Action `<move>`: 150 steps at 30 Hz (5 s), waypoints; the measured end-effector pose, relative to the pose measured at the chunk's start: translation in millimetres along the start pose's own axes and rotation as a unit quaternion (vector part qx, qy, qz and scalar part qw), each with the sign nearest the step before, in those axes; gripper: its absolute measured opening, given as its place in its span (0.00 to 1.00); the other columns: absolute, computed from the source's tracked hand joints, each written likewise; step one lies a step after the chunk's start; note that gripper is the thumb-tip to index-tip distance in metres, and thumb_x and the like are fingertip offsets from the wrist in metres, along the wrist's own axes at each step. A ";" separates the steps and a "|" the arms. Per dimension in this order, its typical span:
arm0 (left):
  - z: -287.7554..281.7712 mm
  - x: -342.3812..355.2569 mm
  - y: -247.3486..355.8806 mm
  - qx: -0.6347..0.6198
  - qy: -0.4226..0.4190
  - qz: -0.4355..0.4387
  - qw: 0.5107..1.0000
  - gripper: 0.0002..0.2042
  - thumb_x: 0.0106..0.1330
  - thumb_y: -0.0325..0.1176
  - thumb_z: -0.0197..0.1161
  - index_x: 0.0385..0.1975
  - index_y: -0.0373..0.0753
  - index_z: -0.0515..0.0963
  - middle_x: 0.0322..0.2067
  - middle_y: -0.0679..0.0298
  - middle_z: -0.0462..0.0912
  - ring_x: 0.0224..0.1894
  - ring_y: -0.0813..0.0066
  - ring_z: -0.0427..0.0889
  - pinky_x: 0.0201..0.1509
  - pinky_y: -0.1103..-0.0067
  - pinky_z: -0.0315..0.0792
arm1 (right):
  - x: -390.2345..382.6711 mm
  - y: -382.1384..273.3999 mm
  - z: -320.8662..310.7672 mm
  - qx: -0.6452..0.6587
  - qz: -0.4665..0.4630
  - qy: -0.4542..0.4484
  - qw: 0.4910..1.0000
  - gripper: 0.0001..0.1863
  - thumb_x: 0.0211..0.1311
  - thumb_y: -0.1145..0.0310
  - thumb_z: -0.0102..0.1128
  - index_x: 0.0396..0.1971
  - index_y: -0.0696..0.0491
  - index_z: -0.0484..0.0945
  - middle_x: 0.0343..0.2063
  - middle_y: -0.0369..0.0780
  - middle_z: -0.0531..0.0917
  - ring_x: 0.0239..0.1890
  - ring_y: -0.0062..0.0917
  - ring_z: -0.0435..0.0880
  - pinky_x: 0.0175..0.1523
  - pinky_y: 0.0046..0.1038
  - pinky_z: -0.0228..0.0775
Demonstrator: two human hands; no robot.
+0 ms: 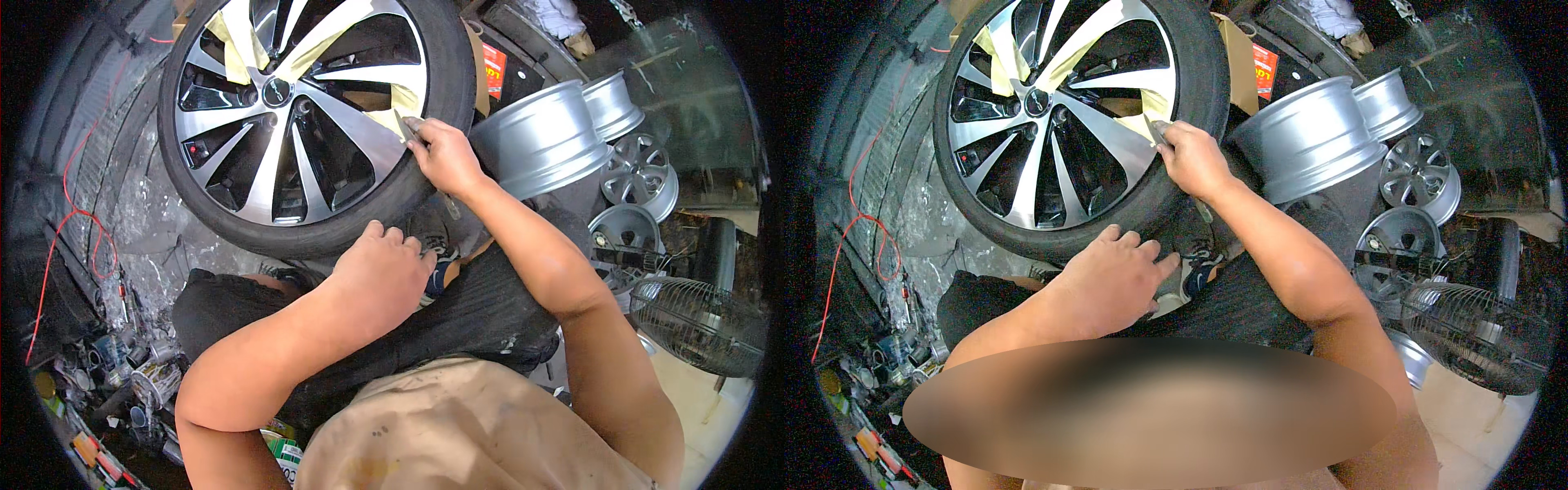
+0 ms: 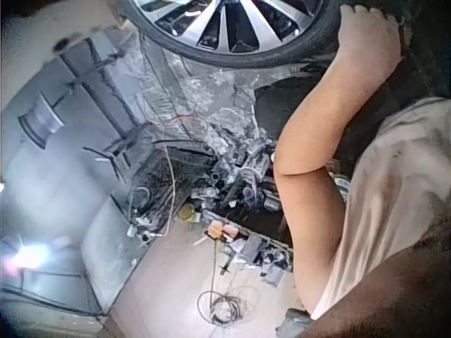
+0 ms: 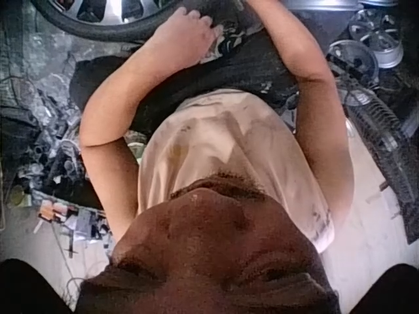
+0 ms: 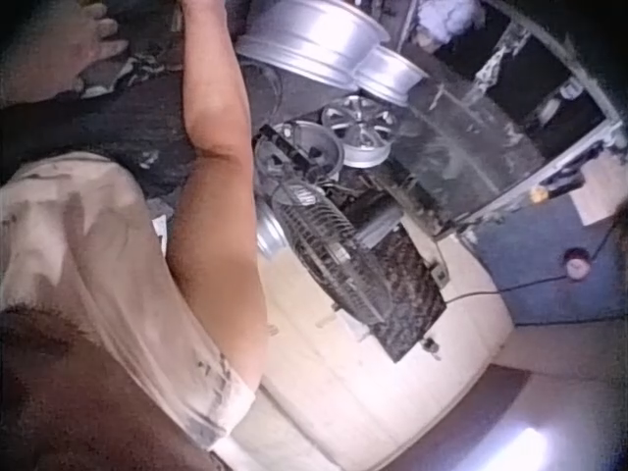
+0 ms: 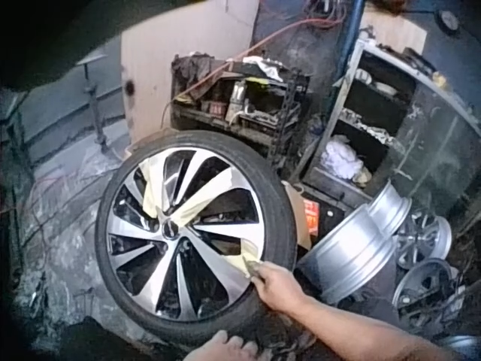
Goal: Preparing, masking, and spraying a car rim in a workshop.
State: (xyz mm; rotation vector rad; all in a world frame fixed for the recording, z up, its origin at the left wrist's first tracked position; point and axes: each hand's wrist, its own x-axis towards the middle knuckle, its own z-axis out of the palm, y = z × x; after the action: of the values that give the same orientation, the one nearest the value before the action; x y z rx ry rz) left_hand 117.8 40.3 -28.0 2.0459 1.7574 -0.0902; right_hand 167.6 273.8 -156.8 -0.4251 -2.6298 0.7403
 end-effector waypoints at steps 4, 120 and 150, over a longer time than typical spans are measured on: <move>-4.3 1.5 -1.9 -0.003 -0.001 0.002 1.000 0.30 0.63 0.46 0.71 0.65 0.42 0.78 0.48 0.59 0.85 0.53 0.60 0.83 0.62 0.65 0.73 | 1.3 0.3 -2.0 0.009 0.007 -0.011 1.000 0.18 0.63 0.74 0.68 0.53 0.57 0.84 0.37 0.50 0.84 0.43 0.49 0.84 0.49 0.42 0.76; 12.1 50.7 5.7 -0.057 0.040 -0.055 0.996 0.11 0.72 0.34 0.57 0.47 0.37 0.81 0.43 0.54 0.88 0.46 0.60 0.88 0.47 0.66 0.77 | 74.1 11.5 -61.2 -0.220 -0.177 -0.088 0.955 0.07 0.57 0.62 0.73 0.33 0.46 0.89 0.35 0.35 0.85 0.40 0.33 0.86 0.44 0.38 0.68; 22.5 47.8 5.1 -0.048 -0.017 -0.054 0.997 0.11 0.71 0.35 0.57 0.44 0.37 0.83 0.42 0.54 0.89 0.46 0.61 0.88 0.48 0.65 0.77 | 73.6 7.5 -54.3 -0.242 -0.173 -0.090 0.950 0.07 0.58 0.61 0.71 0.32 0.47 0.88 0.34 0.35 0.85 0.43 0.31 0.86 0.44 0.38 0.65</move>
State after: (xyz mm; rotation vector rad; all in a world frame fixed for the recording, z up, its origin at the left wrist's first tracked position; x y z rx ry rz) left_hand 137.0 75.8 -62.4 1.8717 1.8142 -0.0698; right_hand 127.3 331.5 -97.9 -0.0119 -2.9353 0.0139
